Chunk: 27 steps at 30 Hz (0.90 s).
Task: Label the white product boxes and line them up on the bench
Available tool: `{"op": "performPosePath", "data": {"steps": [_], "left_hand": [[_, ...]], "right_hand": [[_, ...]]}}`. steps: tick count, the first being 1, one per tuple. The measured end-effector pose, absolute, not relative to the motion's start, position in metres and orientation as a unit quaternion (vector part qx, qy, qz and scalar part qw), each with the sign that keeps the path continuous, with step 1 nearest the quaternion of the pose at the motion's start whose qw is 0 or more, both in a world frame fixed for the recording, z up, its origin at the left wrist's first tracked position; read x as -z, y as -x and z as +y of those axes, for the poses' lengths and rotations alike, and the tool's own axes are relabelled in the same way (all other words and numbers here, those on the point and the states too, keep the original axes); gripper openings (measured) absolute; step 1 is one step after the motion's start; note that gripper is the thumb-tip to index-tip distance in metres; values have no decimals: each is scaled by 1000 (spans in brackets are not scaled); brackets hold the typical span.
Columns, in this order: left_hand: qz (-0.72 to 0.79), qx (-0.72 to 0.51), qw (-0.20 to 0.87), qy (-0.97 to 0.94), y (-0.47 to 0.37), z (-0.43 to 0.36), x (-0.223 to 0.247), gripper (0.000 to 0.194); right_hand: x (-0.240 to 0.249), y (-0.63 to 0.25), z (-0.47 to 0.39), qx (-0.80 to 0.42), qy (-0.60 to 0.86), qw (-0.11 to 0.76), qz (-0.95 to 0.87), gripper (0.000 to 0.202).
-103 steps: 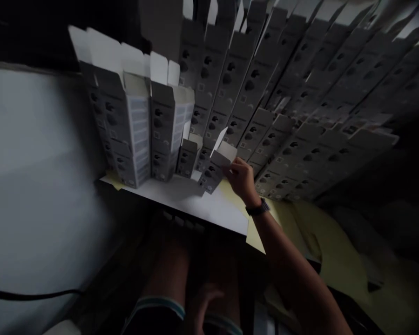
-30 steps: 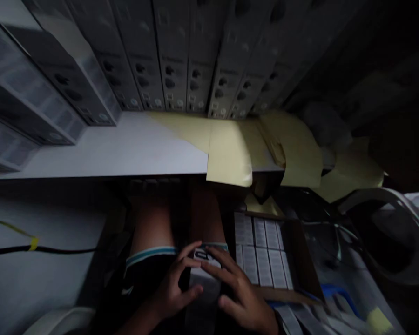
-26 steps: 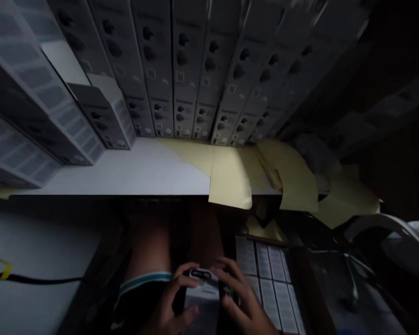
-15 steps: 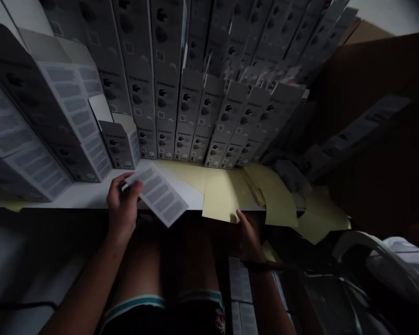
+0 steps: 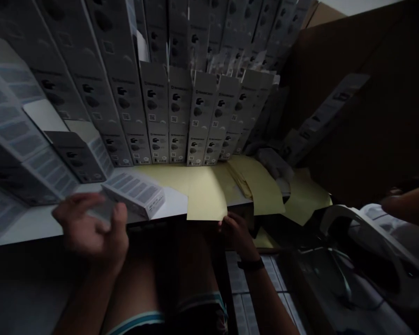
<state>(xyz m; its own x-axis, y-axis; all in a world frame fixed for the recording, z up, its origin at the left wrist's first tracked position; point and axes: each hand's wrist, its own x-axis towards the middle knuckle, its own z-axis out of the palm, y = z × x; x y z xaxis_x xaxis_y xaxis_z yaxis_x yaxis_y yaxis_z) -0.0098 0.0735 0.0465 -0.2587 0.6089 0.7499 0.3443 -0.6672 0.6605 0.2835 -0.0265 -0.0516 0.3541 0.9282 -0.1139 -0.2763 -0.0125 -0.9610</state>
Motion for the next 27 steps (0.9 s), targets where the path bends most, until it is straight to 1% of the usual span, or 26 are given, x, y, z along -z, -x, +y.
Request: {"op": "performPosePath", "data": {"steps": [1,2,3,5,8,11,15,18,20,23,25,27], "left_hand": [[342,-710,77,-611,-4,58,-48,18],[292,-669,102,-676,-19,45,-47,13],[249,-618,133,-734,-35,37,-45,12],[210,-497,203,-817,-69,32,-39,14],[232,-390,252,-855,-113,47,-28,14],[271,-328,231,-875,-142,69,-24,16],[278,-253,202,-904,-158,84,-29,17],[292,-200,243,-903,-159,89,-35,17],[307,-165,273,-897,-160,95,-37,20],[320,-122,289,-894,-165,106,-39,29],[315,-98,305,-894,-169,111,-41,35],[302,-80,323,-894,-172,112,-41,38]], "right_hand": [[52,-283,-26,-475,531,632,-306,29],[52,-283,-26,-467,536,633,-307,29],[51,-283,-25,-452,544,635,-311,30],[47,-283,-25,-422,561,632,-328,32],[39,-284,-23,-407,561,628,-354,31],[32,-286,-19,-395,554,631,-373,31],[22,-287,-14,-355,578,609,-410,31],[18,-286,-13,-342,591,594,-426,32],[18,-285,-12,-346,590,593,-424,34],[22,-288,-9,-362,574,607,-413,29],[25,-290,-8,-366,567,614,-410,27],[27,-291,-9,-363,567,617,-407,30]]}}
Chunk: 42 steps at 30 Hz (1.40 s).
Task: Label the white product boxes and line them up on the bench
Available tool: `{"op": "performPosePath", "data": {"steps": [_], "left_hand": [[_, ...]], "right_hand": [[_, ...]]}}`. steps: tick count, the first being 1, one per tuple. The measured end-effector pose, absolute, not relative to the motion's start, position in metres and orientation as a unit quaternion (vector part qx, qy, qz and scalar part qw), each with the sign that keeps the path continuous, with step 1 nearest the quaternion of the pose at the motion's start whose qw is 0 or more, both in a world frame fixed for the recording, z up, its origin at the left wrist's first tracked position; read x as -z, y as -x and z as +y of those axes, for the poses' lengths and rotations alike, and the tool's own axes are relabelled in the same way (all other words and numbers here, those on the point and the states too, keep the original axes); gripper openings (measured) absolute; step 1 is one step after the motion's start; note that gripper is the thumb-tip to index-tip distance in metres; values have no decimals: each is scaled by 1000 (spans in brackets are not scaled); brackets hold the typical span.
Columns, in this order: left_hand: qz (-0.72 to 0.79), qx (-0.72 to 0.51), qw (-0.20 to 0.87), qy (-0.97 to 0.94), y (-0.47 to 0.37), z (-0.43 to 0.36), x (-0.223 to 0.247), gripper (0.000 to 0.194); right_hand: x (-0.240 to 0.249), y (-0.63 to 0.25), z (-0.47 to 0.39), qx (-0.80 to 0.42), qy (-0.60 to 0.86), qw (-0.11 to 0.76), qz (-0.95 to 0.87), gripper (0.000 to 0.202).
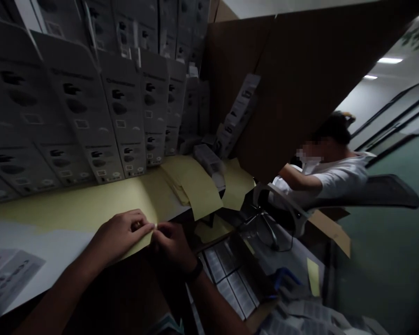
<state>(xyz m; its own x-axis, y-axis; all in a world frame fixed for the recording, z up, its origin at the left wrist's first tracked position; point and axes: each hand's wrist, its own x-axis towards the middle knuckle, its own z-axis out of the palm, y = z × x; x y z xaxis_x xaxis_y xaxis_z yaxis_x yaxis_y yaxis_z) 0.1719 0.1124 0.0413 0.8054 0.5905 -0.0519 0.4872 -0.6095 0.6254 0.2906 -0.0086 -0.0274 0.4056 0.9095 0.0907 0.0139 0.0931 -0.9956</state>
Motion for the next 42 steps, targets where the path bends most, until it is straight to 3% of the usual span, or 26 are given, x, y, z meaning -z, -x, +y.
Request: {"op": "performPosePath", "data": {"steps": [12,18,28,33,36,39,42], "left_hand": [[293,-182,328,-880,-169,111,-24,41],[285,-170,357,-873,-167,114,-20,43],[295,-195,300,-886,-163,113,-18,37],[296,-391,269,-829,-150,108,-28,35],[268,-514,232,-781,-129,90,-35,30],[196,-552,218,-780,-103,57,-34,17],[184,-542,225,-788,-81,26,-26,9]], "right_hand": [[32,-283,-2,-370,578,622,-378,31],[32,-283,-1,-339,589,628,-380,34],[37,-278,3,-321,599,624,-384,28],[35,-275,3,-300,636,613,-361,22],[24,-271,-17,-220,664,626,-345,21],[6,-256,-49,-120,640,638,-412,41],[-13,-239,-70,-199,546,620,-527,21]]}}
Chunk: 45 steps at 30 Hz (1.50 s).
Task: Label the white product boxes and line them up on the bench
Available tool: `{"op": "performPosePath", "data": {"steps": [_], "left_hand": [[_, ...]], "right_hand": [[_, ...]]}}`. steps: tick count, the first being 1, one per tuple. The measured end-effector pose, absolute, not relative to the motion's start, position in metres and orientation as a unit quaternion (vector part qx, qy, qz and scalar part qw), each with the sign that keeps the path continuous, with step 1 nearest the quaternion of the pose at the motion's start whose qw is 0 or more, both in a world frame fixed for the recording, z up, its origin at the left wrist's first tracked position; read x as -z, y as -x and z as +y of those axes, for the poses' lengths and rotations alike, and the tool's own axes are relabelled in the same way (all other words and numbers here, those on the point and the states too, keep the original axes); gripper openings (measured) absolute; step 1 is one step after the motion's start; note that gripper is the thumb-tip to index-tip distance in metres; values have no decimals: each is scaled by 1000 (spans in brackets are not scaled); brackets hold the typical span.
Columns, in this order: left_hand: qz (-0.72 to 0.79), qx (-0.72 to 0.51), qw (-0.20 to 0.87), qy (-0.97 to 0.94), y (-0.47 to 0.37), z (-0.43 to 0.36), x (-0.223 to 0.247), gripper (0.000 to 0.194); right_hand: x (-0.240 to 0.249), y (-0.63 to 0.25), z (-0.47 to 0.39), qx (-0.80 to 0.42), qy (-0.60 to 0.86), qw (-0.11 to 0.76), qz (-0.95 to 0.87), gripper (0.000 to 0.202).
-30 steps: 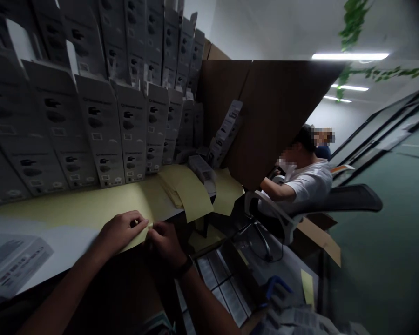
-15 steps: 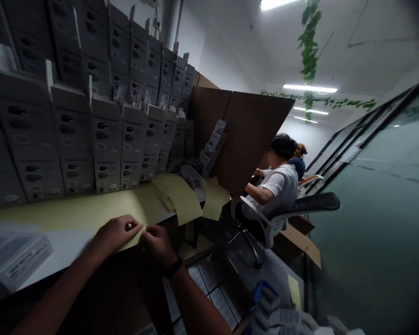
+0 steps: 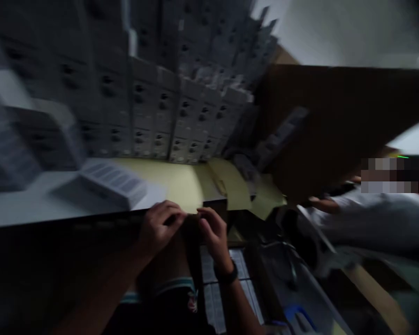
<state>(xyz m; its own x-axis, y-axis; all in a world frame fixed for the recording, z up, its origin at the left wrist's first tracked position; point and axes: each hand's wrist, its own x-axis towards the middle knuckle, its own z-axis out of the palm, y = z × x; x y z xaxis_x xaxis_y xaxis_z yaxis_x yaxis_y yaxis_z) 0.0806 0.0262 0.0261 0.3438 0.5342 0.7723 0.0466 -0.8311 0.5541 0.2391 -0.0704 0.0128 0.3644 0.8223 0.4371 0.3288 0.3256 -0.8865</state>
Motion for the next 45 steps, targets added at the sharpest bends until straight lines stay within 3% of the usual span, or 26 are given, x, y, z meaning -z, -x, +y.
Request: {"op": "performPosePath", "data": {"steps": [2,12,15,17,19,23,28,41,45], "left_hand": [[196,-548,238,-777,-68,17,-21,6],[249,-592,235,-730,-15,20,-25,6],[234,-598,249,-725,-6,25,-22,22],[235,-640,229,-694,1,34,-20,47],[263,-681,150,-667,7,49,-19,56],[348,-593,17,-726,10,86,-14,43],[379,-535,26,-754,3,111,2,29],[367,-564,9,-739,0,112,7,26],[375,-555,18,-742,1,111,7,27]], "right_hand": [[-18,-229,-70,-230,526,598,-559,12],[-28,-178,-34,-273,454,544,-651,9],[-38,-178,-24,-235,462,525,-675,12],[-45,-181,-13,-175,463,533,-686,12],[-50,-183,6,-51,462,545,-698,13],[-54,-185,53,176,384,493,-761,18],[-47,-187,95,238,282,400,-839,19],[-51,-188,98,199,268,308,-891,12],[-65,-189,96,95,277,286,-912,13]]}}
